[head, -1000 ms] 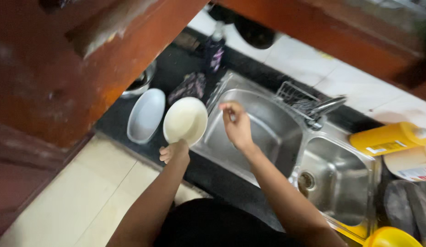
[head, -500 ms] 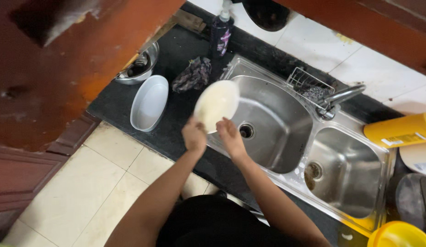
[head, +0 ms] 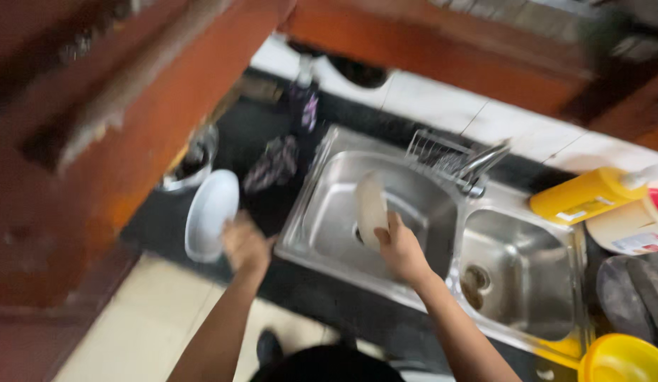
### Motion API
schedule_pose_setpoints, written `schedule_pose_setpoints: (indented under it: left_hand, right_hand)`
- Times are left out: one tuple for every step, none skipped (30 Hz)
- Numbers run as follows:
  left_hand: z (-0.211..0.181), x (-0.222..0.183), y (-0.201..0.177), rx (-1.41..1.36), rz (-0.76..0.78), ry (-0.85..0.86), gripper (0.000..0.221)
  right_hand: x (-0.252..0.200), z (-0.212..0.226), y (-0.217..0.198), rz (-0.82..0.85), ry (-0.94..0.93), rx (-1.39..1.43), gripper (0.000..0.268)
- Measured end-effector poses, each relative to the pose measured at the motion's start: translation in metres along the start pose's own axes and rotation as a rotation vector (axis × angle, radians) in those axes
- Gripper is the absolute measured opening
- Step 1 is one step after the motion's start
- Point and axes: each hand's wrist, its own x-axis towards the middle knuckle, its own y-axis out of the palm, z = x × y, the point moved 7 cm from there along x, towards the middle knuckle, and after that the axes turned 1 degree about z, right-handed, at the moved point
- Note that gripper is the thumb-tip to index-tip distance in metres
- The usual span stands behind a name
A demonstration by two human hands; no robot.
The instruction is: The person moves various dishes, including bowls and spoons, from a counter and organizes them into an overhead dish rack, then wipes down the kitchen counter and sink area with a cloth and rinses the cloth.
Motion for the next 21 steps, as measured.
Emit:
schedule_pose_setpoints:
  left_hand:
    - [0.025, 0.005, 0.016, 0.063, 0.101, -0.116, 0.092]
    - [0.040, 0.018, 0.032, 0.072, 0.209, -0.225, 0.087]
    - [0.050, 0.029, 0.046, 0.032, 0.309, -0.300, 0.081]
    - [0.053, 0.042, 0.059, -0.009, 0.392, -0.355, 0.076]
    - [0.045, 0.058, 0.068, -0.070, 0.413, -0.368, 0.071]
    - [0.035, 0.067, 0.072, -0.123, 0.438, -0.386, 0.066]
    - [0.020, 0.077, 0.077, -0.187, 0.442, -0.386, 0.061]
    - [0.003, 0.079, 0.084, -0.246, 0.447, -0.382, 0.057]
    - [-0.017, 0.079, 0.087, -0.312, 0.441, -0.364, 0.052]
    - [-0.037, 0.069, 0.087, -0.379, 0.440, -0.340, 0.047]
    - [-0.056, 0.055, 0.083, -0.449, 0.425, -0.294, 0.043]
    - [-0.078, 0.041, 0.073, -0.525, 0.397, -0.231, 0.039]
    - [-0.096, 0.030, 0.057, -0.599, 0.372, -0.155, 0.035]
    - [-0.117, 0.038, 0.032, -0.659, 0.333, -0.048, 0.032]
    - [-0.136, 0.048, 0.002, -0.699, 0.295, 0.061, 0.029]
    - [-0.154, 0.060, -0.032, -0.709, 0.266, 0.168, 0.027]
    - [-0.173, 0.063, -0.059, -0.703, 0.415, 0.268, 0.028]
    - [-0.185, 0.068, -0.109, -0.781, 0.253, 0.391, 0.028]
    - [-0.194, 0.071, -0.150, -0.804, 0.229, 0.438, 0.023]
    - [-0.202, 0.075, -0.191, -0.826, 0.205, 0.485, 0.019]
    - [-0.206, 0.078, -0.231, -0.837, 0.165, 0.513, 0.016]
  right_hand:
    - [-0.004, 0.016, -0.018, 0.018, 0.006, -0.095, 0.038]
    - [-0.002, 0.033, -0.041, 0.022, 0.009, -0.193, 0.044]
    - [-0.008, 0.060, -0.065, -0.002, -0.159, -0.159, 0.037]
    - [-0.016, 0.085, -0.089, -0.027, -0.333, -0.136, 0.031]
    - [-0.024, 0.108, -0.113, -0.057, -0.478, -0.136, 0.029]
    - [-0.036, 0.128, -0.134, -0.075, -0.623, -0.143, 0.028]
    - [-0.037, 0.130, -0.160, -0.066, -0.492, -0.126, 0.033]
    - [-0.039, 0.132, -0.182, -0.044, -0.360, -0.104, 0.038]
    - [-0.038, 0.145, -0.212, -0.129, -0.384, -0.002, 0.034]
    - [-0.043, 0.156, -0.236, -0.195, -0.405, 0.104, 0.030]
    - [-0.047, 0.169, -0.262, -0.284, -0.457, 0.209, 0.027]
    - [-0.050, 0.182, -0.286, -0.364, -0.505, 0.321, 0.025]
    - [-0.048, 0.193, -0.304, -0.391, -0.552, 0.574, 0.033]
    - [-0.043, 0.204, -0.320, -0.411, -0.592, 0.833, 0.041]
    - [-0.037, 0.225, -0.332, -0.314, -0.713, 0.931, 0.046]
    - [-0.031, 0.247, -0.346, -0.210, -0.826, 1.026, 0.051]
    - [-0.015, 0.260, -0.361, -0.229, -0.802, 1.095, 0.051]
    - [0.002, 0.273, -0.374, -0.248, -0.775, 1.164, 0.052]
    - [0.016, 0.289, -0.388, -0.238, -0.839, 1.229, 0.049]
    - [0.031, 0.305, -0.400, -0.226, -0.903, 1.294, 0.047]
    - [0.051, 0.323, -0.414, -0.183, -0.943, 1.339, 0.043]
